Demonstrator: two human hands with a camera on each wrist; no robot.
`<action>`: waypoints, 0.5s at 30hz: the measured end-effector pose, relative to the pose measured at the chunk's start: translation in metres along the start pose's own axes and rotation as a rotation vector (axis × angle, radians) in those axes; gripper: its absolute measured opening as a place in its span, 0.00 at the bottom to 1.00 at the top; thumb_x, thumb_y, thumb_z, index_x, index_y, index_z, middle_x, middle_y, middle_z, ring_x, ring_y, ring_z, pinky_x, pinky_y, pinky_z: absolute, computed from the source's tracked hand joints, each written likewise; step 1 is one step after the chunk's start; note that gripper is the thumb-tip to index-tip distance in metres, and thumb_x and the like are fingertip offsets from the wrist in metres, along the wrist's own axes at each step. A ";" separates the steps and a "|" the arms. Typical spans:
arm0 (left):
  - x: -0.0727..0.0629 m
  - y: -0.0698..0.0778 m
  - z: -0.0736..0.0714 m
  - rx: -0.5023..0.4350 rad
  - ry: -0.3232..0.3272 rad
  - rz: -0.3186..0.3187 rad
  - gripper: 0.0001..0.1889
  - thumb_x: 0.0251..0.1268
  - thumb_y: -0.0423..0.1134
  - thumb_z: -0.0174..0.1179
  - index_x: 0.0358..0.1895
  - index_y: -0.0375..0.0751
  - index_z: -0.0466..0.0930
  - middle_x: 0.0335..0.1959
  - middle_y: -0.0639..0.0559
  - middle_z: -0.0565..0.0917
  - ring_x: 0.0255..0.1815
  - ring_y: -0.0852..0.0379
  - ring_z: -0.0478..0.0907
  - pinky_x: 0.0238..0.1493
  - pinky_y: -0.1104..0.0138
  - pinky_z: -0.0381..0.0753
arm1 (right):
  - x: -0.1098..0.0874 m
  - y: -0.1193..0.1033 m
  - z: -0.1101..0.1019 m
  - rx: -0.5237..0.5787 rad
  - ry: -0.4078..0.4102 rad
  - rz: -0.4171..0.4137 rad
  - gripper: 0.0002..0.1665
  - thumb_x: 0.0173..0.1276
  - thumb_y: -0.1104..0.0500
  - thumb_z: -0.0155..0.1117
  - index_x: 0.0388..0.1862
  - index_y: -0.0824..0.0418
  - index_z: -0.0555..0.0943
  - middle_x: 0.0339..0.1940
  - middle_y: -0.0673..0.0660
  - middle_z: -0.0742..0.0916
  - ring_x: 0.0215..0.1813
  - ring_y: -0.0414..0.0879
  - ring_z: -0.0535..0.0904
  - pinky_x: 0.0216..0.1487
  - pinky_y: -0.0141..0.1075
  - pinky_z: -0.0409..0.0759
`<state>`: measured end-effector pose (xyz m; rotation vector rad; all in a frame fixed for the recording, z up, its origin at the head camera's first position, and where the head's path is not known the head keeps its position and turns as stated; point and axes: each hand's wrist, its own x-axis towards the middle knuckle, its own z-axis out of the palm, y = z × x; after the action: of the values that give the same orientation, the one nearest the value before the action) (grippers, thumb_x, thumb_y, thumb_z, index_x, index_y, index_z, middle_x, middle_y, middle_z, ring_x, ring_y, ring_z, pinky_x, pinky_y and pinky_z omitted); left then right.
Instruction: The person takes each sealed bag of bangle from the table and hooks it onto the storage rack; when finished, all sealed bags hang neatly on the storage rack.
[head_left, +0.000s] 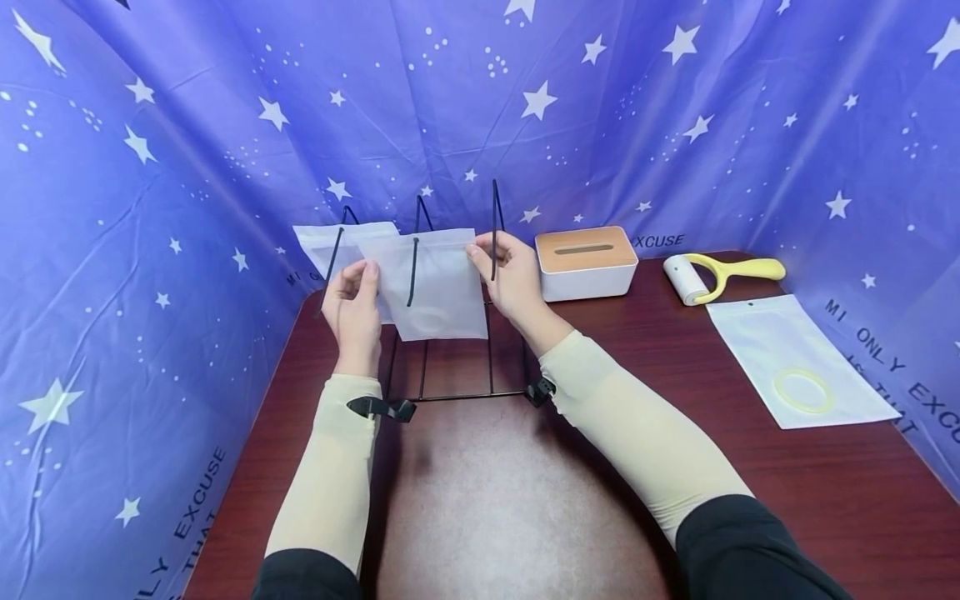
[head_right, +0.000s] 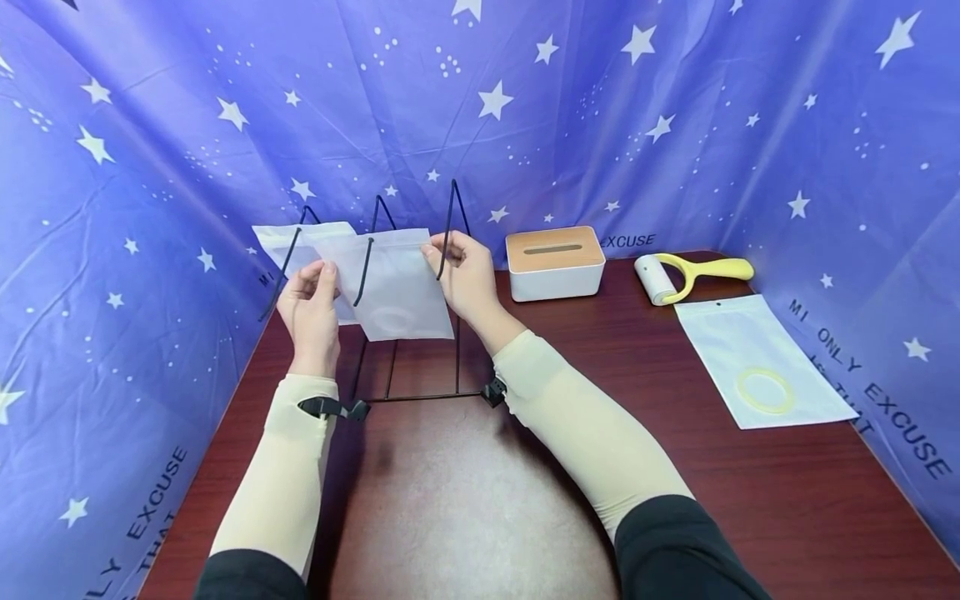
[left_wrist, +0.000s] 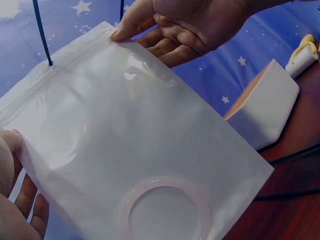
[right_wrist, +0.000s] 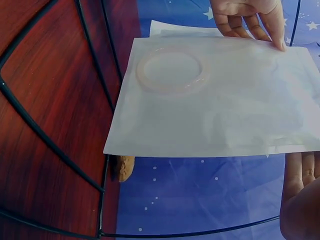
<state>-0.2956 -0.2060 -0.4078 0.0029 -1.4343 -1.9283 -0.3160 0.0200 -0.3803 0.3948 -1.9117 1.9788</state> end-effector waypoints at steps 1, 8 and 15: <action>0.001 0.000 0.000 -0.003 0.002 -0.007 0.05 0.65 0.38 0.75 0.40 0.44 0.89 0.32 0.54 0.82 0.36 0.60 0.75 0.41 0.68 0.74 | 0.001 0.000 0.000 -0.002 0.002 0.003 0.12 0.72 0.58 0.74 0.45 0.67 0.87 0.31 0.53 0.89 0.25 0.39 0.76 0.28 0.29 0.74; 0.003 -0.001 0.000 0.001 -0.002 0.006 0.05 0.65 0.38 0.75 0.39 0.44 0.89 0.31 0.55 0.83 0.34 0.60 0.75 0.40 0.68 0.73 | 0.004 0.003 0.001 0.019 0.005 -0.020 0.10 0.71 0.58 0.74 0.43 0.65 0.87 0.30 0.52 0.89 0.24 0.38 0.75 0.28 0.29 0.74; 0.003 0.001 -0.001 0.021 -0.023 -0.009 0.05 0.66 0.38 0.75 0.40 0.44 0.90 0.32 0.54 0.83 0.36 0.60 0.76 0.42 0.66 0.76 | -0.004 -0.022 -0.002 0.001 -0.022 0.002 0.09 0.72 0.63 0.71 0.45 0.70 0.86 0.33 0.57 0.89 0.27 0.39 0.76 0.30 0.29 0.75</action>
<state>-0.2974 -0.2086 -0.4061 -0.0029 -1.4727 -1.9265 -0.3024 0.0218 -0.3619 0.4168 -1.9261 1.9845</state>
